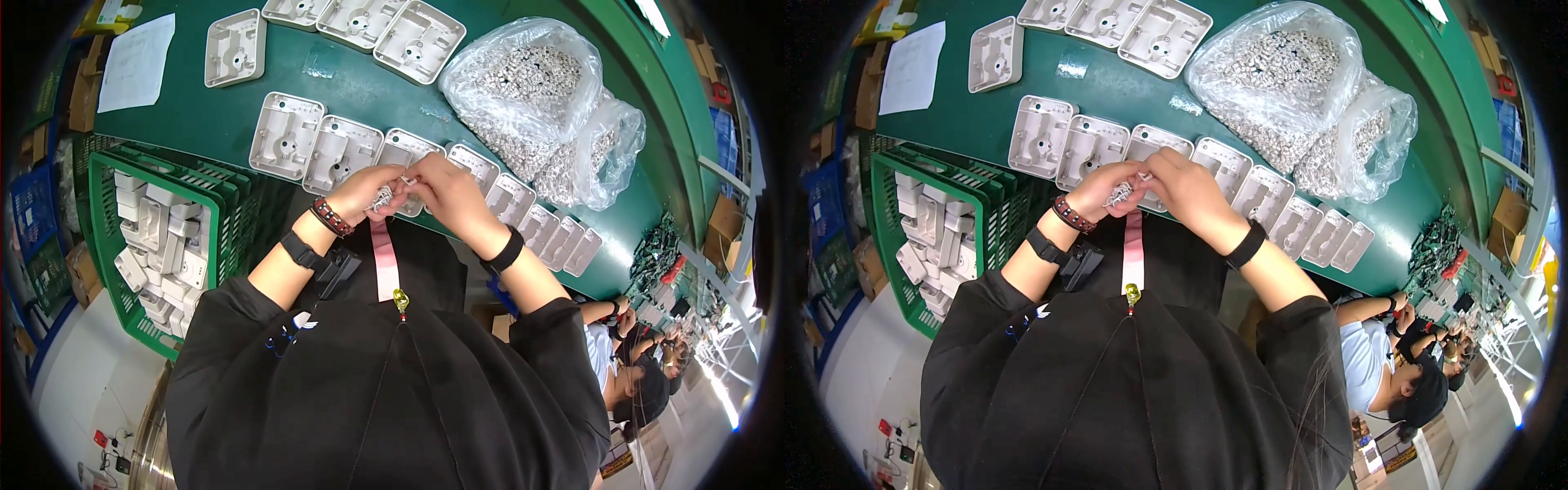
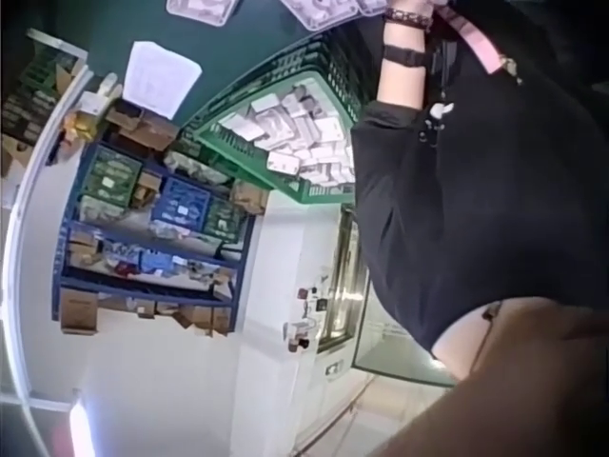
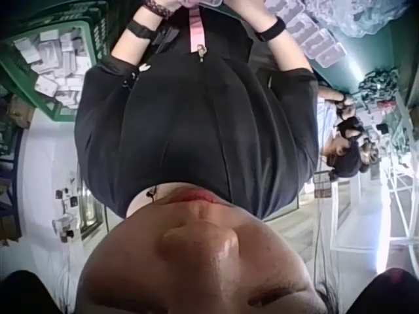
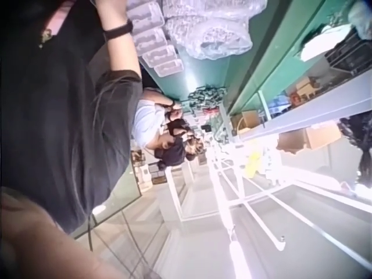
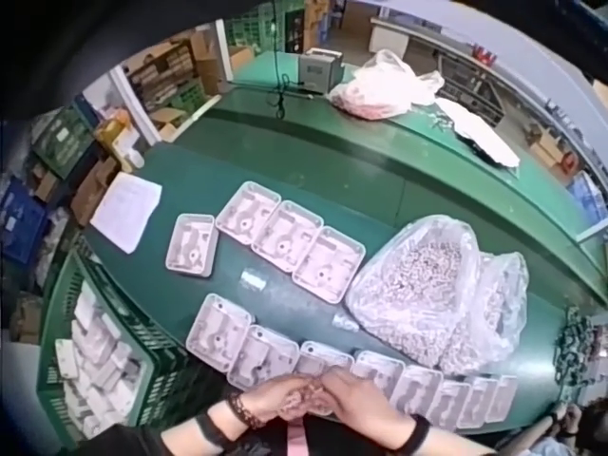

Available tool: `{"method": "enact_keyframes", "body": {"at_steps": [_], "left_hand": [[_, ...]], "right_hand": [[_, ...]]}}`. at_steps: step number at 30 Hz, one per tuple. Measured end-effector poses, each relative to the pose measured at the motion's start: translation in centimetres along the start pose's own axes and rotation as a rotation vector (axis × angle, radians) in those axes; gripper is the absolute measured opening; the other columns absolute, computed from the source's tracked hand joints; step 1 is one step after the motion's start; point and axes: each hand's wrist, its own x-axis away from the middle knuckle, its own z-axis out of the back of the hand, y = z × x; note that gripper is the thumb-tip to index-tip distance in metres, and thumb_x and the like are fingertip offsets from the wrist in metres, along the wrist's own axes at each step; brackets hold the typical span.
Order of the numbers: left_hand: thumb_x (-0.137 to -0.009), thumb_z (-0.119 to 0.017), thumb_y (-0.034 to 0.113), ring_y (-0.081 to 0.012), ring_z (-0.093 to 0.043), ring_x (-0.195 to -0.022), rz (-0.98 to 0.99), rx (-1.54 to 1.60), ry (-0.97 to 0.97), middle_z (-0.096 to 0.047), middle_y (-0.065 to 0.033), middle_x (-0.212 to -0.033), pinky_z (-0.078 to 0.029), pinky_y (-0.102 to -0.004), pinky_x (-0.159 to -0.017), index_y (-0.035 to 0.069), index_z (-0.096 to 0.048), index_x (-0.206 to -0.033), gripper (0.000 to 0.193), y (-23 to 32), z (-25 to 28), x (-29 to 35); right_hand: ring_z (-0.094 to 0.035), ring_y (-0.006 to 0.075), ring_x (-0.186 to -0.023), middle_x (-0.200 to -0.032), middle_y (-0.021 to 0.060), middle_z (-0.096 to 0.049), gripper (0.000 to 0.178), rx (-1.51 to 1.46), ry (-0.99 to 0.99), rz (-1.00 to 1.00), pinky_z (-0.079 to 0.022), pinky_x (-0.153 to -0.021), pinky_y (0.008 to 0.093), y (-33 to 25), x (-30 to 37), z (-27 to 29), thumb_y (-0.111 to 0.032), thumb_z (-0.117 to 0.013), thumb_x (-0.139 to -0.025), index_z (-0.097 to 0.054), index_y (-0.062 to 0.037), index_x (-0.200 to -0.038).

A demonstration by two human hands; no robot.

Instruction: The person assembles electrical boxes by inserting small white components from bags into plastic housings. They arrange the housings in rows on the table to install the parts and then stack the completed boxes into a green plastic crate.

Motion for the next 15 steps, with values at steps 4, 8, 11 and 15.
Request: {"method": "enact_keyframes", "body": {"at_steps": [4, 8, 11, 15], "left_hand": [[-0.088, -0.041, 0.03, -0.0106, -0.044, -0.046, -0.021, -0.045, 0.108, -0.047, -0.0019, -0.059, -0.029, -0.0231, -0.037, 0.009, -0.048, -0.089, 0.022, -0.1, 0.9, 0.1], [-0.083, -0.05, 0.026, -0.023, -0.054, -0.051, -0.305, -0.865, 0.617, -0.054, -0.009, -0.06, -0.038, -0.0344, -0.041, 0.009, -0.046, -0.095, 0.022, -1.6, 0.8, 0.0], [-0.079, -0.055, 0.023, -0.0309, -0.057, -0.056, -0.374, -1.31, 0.83, -0.057, -0.0137, -0.062, -0.043, -0.0415, -0.047, 0.008, -0.043, -0.099, 0.027, -2.2, 0.7, -0.2], [-0.076, -0.059, 0.021, -0.0361, -0.058, -0.062, -0.24, -1.457, 0.834, -0.059, -0.0171, -0.064, -0.045, -0.0461, -0.053, 0.009, -0.042, -0.103, 0.034, -2.2, 0.7, -0.5]], "right_hand": [[-0.055, 0.0226, -0.067, -0.079, 0.0066, -0.054, 0.013, 0.197, -0.196, 0.221, -0.043, -0.057, 0.0265, 1.3, -2.1, 1.0, -0.006, -0.059, -0.066, -0.054, -0.0078, -0.078], [-0.054, 0.0202, -0.08, -0.086, 0.0042, -0.055, 0.011, 0.436, -0.251, 0.321, -0.043, -0.068, 0.0283, 5.4, -4.2, 0.8, -0.012, -0.057, -0.065, -0.056, -0.0096, -0.076], [-0.05, 0.018, -0.089, -0.092, 0.0016, -0.053, 0.01, 0.503, -0.217, 0.453, -0.04, -0.075, 0.0279, 5.9, -5.5, -0.1, -0.014, -0.055, -0.065, -0.059, -0.0111, -0.073], [-0.045, 0.0179, -0.098, -0.102, 0.0001, -0.051, 0.011, 0.548, -0.282, 0.533, -0.036, -0.083, 0.0288, 6.6, -6.5, -1.8, -0.014, -0.055, -0.064, -0.062, -0.012, -0.071]]}}
